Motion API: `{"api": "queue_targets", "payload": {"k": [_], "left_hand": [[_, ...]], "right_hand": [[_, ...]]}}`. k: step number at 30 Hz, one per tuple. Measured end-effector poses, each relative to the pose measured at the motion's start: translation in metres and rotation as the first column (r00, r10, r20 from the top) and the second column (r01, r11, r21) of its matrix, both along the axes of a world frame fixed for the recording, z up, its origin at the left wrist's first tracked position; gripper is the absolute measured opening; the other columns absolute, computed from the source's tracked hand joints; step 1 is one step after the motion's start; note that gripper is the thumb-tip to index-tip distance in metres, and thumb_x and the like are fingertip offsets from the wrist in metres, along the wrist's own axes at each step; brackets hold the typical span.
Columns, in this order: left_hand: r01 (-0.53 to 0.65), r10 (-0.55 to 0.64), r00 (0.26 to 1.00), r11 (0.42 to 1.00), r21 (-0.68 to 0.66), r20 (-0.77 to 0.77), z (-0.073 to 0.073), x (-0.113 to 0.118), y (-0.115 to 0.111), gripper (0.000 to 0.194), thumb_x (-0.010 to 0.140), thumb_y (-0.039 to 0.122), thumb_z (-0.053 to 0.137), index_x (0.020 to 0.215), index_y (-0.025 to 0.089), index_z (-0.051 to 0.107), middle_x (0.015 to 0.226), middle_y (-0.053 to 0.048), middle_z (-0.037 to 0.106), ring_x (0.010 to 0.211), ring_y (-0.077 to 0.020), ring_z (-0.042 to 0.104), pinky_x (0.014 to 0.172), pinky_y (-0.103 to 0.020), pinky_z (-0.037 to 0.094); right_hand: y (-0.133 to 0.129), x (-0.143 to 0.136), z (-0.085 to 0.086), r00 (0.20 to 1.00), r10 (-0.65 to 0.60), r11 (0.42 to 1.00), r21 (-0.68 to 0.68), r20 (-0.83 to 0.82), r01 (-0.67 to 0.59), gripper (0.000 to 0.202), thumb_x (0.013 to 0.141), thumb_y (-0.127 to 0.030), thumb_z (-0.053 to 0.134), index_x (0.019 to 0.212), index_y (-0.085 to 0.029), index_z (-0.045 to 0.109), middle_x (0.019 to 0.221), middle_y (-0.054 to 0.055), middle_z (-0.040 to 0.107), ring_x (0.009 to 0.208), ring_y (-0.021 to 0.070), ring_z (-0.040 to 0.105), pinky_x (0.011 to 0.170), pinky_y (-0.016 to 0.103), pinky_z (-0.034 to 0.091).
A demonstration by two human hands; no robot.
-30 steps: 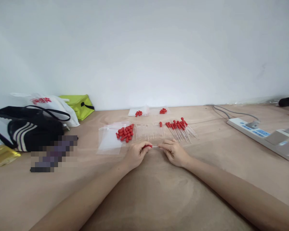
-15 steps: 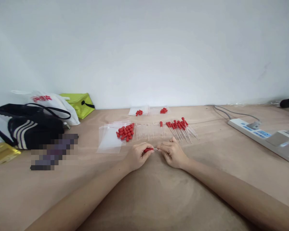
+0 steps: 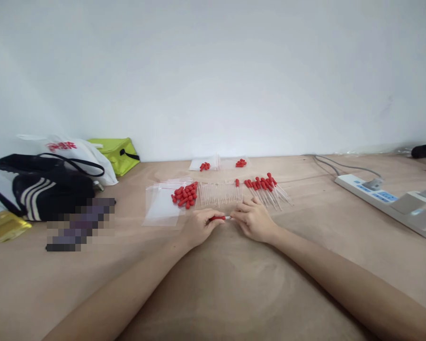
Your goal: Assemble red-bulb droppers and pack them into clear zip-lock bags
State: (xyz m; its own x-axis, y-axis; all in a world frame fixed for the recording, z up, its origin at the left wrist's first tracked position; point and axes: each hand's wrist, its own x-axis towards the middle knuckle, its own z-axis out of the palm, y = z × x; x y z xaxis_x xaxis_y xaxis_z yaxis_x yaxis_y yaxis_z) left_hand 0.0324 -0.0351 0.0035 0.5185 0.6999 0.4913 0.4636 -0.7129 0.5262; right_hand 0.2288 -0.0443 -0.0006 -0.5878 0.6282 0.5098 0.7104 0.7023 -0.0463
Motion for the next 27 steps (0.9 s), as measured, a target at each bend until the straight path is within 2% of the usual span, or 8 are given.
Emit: {"api": "queue_targets", "payload": {"k": [6,18,21,27], "left_hand": [[-0.035,0.034,0.999,0.997,-0.066,-0.014,-0.0042,-0.0015,-0.0042,0.007,0.075,0.020,0.058,0.075,0.018,0.065,0.074,-0.001,0.068,0.063,-0.0133,0.062,0.059,-0.024,0.047],[-0.070,0.072,0.997,0.984,-0.164,0.008,-0.0074,-0.0040,-0.0034,0.008,0.075,0.022,0.059,0.070,0.018,0.064,0.076,-0.001,0.069,0.064,-0.0135,0.063,0.058,-0.023,0.048],[-0.050,0.053,0.999,0.989,-0.142,0.011,-0.0061,-0.0028,-0.0029,0.006,0.074,0.020,0.059,0.074,0.018,0.065,0.077,-0.001,0.069,0.067,-0.0137,0.063,0.062,-0.023,0.048],[0.034,-0.035,0.999,0.999,-0.014,-0.030,-0.0031,0.0002,-0.0049,0.009,0.075,0.015,0.056,0.078,0.017,0.064,0.073,-0.001,0.067,0.064,-0.0121,0.061,0.062,-0.023,0.046]], "right_hand": [[-0.0034,0.0031,-0.0052,1.000,0.009,0.996,0.088,0.012,-0.010,0.020,0.081,-0.019,0.043,0.071,-0.019,0.061,0.064,0.001,0.056,0.069,0.0139,0.040,0.061,0.032,0.017],[-0.0066,0.0046,-0.0068,1.000,-0.007,0.995,0.099,-0.009,0.008,0.021,0.081,-0.018,0.043,0.071,-0.020,0.061,0.062,0.001,0.055,0.067,0.0138,0.039,0.059,0.032,0.015],[-0.0067,0.0042,-0.0065,1.000,-0.015,0.996,0.088,-0.020,0.017,0.021,0.082,-0.020,0.042,0.070,-0.019,0.060,0.062,0.001,0.055,0.067,0.0139,0.039,0.060,0.032,0.016],[-0.0083,-0.0017,-0.0070,0.999,0.007,0.999,0.037,-0.041,-0.005,0.022,0.082,-0.020,0.043,0.068,-0.017,0.059,0.064,0.001,0.055,0.067,0.0134,0.042,0.062,0.031,0.019]]}}
